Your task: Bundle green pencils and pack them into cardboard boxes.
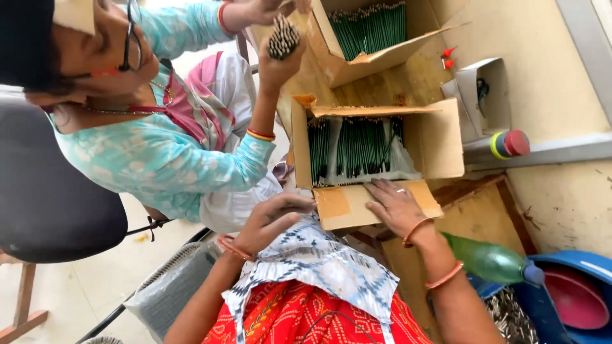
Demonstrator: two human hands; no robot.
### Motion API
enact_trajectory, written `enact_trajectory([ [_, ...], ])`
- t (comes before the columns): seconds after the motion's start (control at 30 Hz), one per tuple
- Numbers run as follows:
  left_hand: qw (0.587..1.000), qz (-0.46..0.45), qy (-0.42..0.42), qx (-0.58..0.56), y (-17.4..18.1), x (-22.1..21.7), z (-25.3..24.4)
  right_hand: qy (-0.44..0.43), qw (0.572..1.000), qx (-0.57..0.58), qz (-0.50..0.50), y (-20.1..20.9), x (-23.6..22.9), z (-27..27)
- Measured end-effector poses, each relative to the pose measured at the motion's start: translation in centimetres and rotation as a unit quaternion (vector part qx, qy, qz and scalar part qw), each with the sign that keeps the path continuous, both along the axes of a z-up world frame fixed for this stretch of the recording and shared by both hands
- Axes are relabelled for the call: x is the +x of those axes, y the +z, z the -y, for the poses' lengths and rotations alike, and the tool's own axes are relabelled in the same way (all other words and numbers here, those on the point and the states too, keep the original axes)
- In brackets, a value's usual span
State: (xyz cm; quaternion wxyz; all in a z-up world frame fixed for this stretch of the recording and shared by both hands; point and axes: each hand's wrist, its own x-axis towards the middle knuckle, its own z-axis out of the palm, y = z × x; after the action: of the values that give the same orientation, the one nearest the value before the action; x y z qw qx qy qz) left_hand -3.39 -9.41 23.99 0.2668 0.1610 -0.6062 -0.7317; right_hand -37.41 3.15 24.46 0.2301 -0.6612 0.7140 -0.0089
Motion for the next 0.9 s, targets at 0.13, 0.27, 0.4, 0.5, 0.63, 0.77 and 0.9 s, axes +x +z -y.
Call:
enact_trajectory([
  [0.13, 0.946, 0.013, -0.069, -0.315, 1.9, -6.8, -0.3, 0.019, 0.987, -0.133, -0.084, -4.6, 2.5, -1.6],
  [0.27, 0.832, 0.187, -0.046, -0.521, -3.6, -10.3, -2.7, -0.045, 0.983, -0.176, -0.007, -7.1, 0.1, -1.3],
  [0.4, 0.781, 0.244, -0.013, -0.575, -4.1, -9.7, -3.3, -0.184, 0.954, -0.183, 0.150, -7.8, -4.6, 3.7],
  [0.5, 0.773, 0.232, 0.011, -0.591, -4.5, -9.5, -4.0, -0.351, 0.935, 0.019, 0.043, -4.5, -4.0, 9.1],
  [0.63, 0.771, 0.234, 0.015, -0.592, -4.6, -9.2, -3.5, -0.425, 0.901, 0.024, -0.084, -10.7, -8.3, 11.2],
  [0.77, 0.779, 0.221, 0.021, -0.586, -4.3, -8.7, -3.2, -0.378, 0.906, -0.004, -0.188, -11.4, -10.2, 11.3],
  [0.9, 0.780, 0.212, 0.020, -0.588, -4.5, -8.5, -3.3, -0.340, 0.914, 0.060, -0.215, -13.4, -12.5, 11.3],
])
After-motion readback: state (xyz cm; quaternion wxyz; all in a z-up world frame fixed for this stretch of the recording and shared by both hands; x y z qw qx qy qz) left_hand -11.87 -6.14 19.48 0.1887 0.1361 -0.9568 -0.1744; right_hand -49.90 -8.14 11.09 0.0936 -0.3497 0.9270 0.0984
